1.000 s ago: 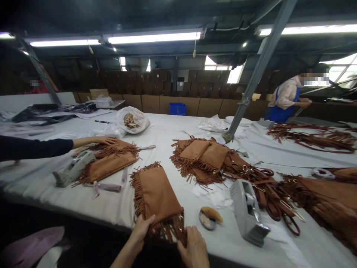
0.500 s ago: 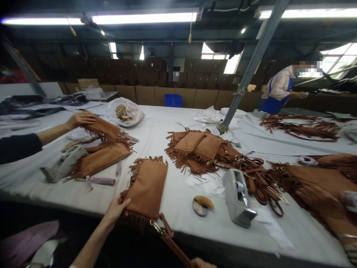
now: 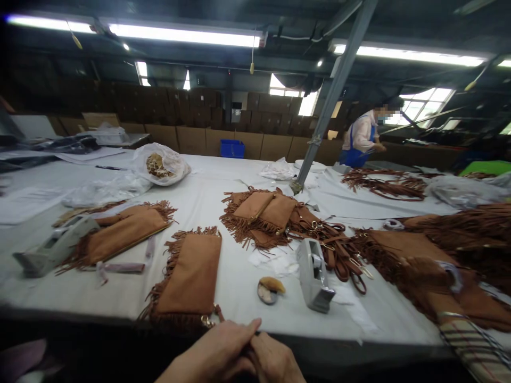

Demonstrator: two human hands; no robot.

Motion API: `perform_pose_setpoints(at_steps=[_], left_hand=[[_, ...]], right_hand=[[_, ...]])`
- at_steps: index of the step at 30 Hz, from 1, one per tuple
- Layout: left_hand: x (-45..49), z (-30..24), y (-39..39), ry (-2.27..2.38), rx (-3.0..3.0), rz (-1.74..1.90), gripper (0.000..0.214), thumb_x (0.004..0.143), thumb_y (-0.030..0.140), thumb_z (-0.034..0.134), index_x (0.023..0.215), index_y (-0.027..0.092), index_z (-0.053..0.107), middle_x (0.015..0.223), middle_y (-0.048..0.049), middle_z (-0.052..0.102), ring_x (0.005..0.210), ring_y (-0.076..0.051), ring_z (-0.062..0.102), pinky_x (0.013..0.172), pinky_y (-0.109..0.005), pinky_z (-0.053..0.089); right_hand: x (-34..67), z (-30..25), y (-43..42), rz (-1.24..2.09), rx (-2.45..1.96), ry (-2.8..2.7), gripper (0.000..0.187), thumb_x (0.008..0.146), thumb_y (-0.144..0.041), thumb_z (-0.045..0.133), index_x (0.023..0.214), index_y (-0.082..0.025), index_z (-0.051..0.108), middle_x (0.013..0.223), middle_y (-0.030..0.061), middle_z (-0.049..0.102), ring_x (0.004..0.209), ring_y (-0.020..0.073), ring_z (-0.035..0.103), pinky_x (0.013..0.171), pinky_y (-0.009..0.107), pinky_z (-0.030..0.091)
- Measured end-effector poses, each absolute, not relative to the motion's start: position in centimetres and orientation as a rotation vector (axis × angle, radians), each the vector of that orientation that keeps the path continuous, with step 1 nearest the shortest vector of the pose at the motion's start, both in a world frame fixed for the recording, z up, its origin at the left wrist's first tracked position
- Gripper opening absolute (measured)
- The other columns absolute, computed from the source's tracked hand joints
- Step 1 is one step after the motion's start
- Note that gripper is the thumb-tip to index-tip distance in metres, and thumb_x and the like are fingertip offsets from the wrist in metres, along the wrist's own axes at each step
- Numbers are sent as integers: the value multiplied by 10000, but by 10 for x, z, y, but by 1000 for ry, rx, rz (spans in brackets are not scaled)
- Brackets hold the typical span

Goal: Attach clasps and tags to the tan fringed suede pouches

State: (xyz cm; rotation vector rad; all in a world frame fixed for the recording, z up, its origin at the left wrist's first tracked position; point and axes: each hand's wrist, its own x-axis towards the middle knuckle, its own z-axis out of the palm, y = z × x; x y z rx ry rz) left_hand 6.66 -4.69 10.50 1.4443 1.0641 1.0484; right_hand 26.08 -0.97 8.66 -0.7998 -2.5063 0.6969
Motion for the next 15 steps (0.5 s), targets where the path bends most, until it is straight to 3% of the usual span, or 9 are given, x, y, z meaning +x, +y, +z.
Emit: perform_pose_setpoints(at_steps=[3,6,8,11,15], left_hand=[[69,99,-41,1079,1351,1015,304,742,321,716,1039,261,698,869,-122,750,937,-360,683,956,-421,428],[57,103,-40,1105,1395,1046,257,832,368,606,1050,260,691,1011,-99,743,962,-287,680,894,-328,469],[48,107,-42,1161,1452,1082,317,896,403,496,1102,232,665,965,-88,744,792,-212,687,752,-270,502],[36,109,-47,1230,1366,1118,421,925,479,405,1053,163,652,667,-45,679,436,-101,498,447,-195,381],[22,98,-52,1273,1135,1234,505,874,583,448,1008,133,634,546,17,550,365,-56,350,358,-176,242]], right_hand=[[263,93,0,829,-1023,-2361,243,908,-319,468,987,-213,672,799,47,700,719,178,660,680,239,516],[272,75,25,693,-1281,-2211,303,886,-406,499,1034,-204,668,772,40,691,672,179,650,663,252,525],[274,54,46,471,-1329,-2214,336,914,-384,421,1045,-208,675,861,66,691,755,198,660,722,278,522],[266,20,72,195,-1404,-2326,342,927,-310,378,1109,-249,661,844,56,645,675,184,640,626,265,499],[250,-11,87,-60,-1495,-2440,331,881,-172,454,1130,-261,654,809,60,600,633,175,610,548,238,445]])
